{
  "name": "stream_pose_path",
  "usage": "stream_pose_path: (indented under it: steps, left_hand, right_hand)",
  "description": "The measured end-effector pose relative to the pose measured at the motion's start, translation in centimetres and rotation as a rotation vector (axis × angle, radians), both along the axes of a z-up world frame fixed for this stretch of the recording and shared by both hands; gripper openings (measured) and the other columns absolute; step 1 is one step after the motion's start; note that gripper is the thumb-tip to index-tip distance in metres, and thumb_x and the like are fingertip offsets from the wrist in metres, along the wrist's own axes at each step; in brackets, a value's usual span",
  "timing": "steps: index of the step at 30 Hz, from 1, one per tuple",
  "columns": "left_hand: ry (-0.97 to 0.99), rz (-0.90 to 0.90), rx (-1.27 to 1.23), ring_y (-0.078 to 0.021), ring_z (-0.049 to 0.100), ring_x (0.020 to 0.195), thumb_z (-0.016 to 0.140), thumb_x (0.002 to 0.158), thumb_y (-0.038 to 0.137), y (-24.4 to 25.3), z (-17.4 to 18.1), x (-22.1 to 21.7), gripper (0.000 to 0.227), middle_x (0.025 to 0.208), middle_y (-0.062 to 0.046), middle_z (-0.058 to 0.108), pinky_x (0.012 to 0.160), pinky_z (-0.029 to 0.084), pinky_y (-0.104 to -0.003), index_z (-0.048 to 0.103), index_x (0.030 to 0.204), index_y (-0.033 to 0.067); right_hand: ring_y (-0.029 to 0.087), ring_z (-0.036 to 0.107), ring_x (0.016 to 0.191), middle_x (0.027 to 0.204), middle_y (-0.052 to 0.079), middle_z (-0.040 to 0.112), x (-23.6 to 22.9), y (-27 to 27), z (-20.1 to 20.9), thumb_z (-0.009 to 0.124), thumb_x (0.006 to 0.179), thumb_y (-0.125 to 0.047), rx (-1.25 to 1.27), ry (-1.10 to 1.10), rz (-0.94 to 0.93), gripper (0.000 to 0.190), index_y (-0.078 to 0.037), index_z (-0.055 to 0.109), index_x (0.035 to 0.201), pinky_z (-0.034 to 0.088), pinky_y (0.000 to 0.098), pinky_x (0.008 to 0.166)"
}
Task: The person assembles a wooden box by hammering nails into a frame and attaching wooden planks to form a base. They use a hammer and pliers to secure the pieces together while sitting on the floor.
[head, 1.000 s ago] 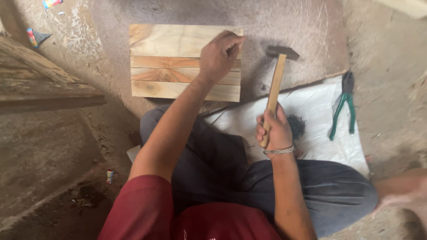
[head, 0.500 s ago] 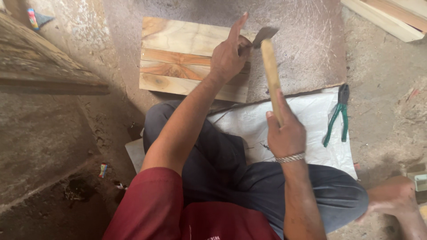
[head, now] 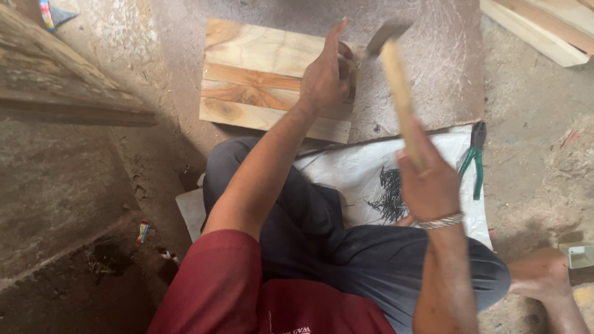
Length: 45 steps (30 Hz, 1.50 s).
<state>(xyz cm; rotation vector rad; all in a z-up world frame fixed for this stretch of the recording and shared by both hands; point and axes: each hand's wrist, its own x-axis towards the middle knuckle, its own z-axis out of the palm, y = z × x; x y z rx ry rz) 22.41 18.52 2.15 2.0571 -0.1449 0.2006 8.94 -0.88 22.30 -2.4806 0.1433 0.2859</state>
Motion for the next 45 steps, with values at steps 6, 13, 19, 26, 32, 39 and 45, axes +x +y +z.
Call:
stream_pose_path:
  steps: [6,13,19,26,32,39,45]
  left_hand:
    - [-0.001,0.032,-0.009,-0.0267,0.073,0.084,0.058,0.088,-0.003,-0.1,-0.1,-0.1,0.083,0.111,-0.003,0.066,0.075,0.058,-0.044,0.020,0.159,0.0190]
    - [-0.029,0.022,-0.047,-0.0316,0.070,0.091,0.058,0.090,0.000,0.2,0.5,-0.4,0.077,0.109,-0.007,0.065,0.078,0.057,-0.046,0.022,0.156,0.0168]
    - [0.012,0.025,-0.081,-0.0289,0.069,0.085,0.054,0.088,-0.003,0.2,0.1,-0.7,0.074,0.108,-0.008,0.062,0.073,0.057,-0.042,0.027,0.154,0.0171]
    - [-0.046,0.042,-0.141,-0.0293,0.068,0.090,0.063,0.098,0.004,0.2,0.1,0.0,0.060,0.103,-0.010,0.057,0.078,0.056,-0.043,0.032,0.148,0.0146]
    - [0.053,0.032,-0.099,-0.0323,0.067,0.092,0.058,0.086,-0.003,0.1,-0.1,0.0,0.065,0.099,-0.008,0.059,0.080,0.053,-0.046,0.036,0.145,0.0124]
    - [-0.165,0.093,-0.130,-0.0338,0.066,0.091,0.059,0.088,0.000,-2.0,1.4,-2.2,0.052,0.109,-0.015,0.057,0.075,0.055,-0.045,0.041,0.135,0.0125]
    - [0.431,-0.519,0.252,-0.0361,0.068,0.096,0.069,0.085,0.029,-11.8,-0.8,-18.8,0.025,0.105,-0.016,0.067,0.079,0.053,-0.051,0.065,0.106,0.0140]
  right_hand:
    - [0.026,0.072,0.113,0.132,0.020,0.069,-0.5,0.2,-0.8,0.063,0.101,-0.015,0.177,-0.387,-0.118,0.053,0.001,0.047,0.150,0.058,0.0333,0.094]
    - [0.034,0.069,0.091,0.131,0.026,0.068,-0.1,-0.2,-3.0,0.065,0.098,-0.008,-0.192,-0.194,0.141,0.054,0.001,0.054,0.151,0.054,0.0404,0.075]
    - [0.026,0.065,0.075,0.113,0.020,0.069,-0.8,-1.1,-0.6,0.062,0.101,-0.007,0.105,-0.673,0.026,0.048,0.006,0.052,0.146,0.052,0.0369,0.063]
    - [0.038,0.071,0.108,0.122,0.027,0.069,-2.0,2.1,-8.0,0.065,0.095,-0.004,0.037,-0.331,0.102,0.050,0.007,0.059,0.144,0.058,0.0434,0.089]
    - [0.044,0.063,0.136,0.148,0.033,0.057,-4.7,0.1,-8.5,0.063,0.106,-0.006,0.043,-0.599,0.105,0.050,0.011,0.047,0.151,0.055,0.0437,0.112]
    - [0.036,0.059,0.105,0.121,0.027,0.058,-5.5,-3.4,-10.9,0.064,0.107,-0.007,0.303,-0.344,-0.107,0.060,0.001,0.037,0.159,0.052,0.0394,0.082]
    - [0.005,0.046,0.046,0.068,-0.001,0.054,-4.2,-5.8,-11.2,0.064,0.098,-0.013,0.842,0.200,-0.633,0.073,-0.019,0.033,0.163,0.039,0.0218,0.037]
